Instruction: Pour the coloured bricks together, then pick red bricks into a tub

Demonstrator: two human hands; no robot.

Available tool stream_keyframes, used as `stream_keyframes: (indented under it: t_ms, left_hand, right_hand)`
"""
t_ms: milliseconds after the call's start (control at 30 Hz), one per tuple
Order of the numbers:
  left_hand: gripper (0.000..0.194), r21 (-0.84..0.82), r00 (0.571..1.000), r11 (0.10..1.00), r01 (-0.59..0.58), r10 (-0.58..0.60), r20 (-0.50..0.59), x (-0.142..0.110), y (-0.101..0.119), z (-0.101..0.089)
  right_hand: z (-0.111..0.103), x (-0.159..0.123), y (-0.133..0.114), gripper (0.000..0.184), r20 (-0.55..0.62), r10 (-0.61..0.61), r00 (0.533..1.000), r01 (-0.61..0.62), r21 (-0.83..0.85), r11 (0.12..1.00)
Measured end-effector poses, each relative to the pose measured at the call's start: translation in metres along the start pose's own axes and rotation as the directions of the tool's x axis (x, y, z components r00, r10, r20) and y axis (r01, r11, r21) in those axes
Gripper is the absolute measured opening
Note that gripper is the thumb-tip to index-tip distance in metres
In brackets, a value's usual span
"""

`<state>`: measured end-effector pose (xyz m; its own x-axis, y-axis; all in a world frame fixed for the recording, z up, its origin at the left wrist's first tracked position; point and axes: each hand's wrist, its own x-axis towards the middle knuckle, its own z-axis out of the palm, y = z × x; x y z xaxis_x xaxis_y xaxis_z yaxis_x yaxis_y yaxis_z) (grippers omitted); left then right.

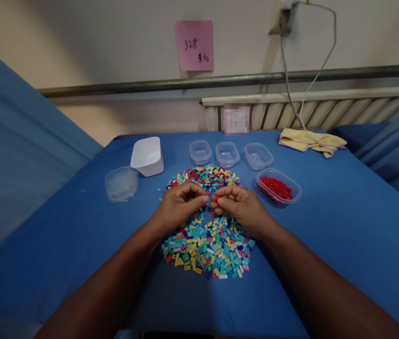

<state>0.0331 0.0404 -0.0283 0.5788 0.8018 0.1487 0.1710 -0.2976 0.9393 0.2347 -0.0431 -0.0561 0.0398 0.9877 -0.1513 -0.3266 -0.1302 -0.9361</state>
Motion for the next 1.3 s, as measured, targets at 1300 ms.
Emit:
stream_keyframes:
  t_ms: [1300]
  left_hand:
    - [0.035, -0.328, 0.986, 0.932, 0.153, -0.164, -0.007, -0.001, -0.004, 0.020]
  right_hand:
    - [-0.003, -0.011, 0.001, 0.014, 0.154, -0.574, 0.804, 0.489, -0.722, 0.490]
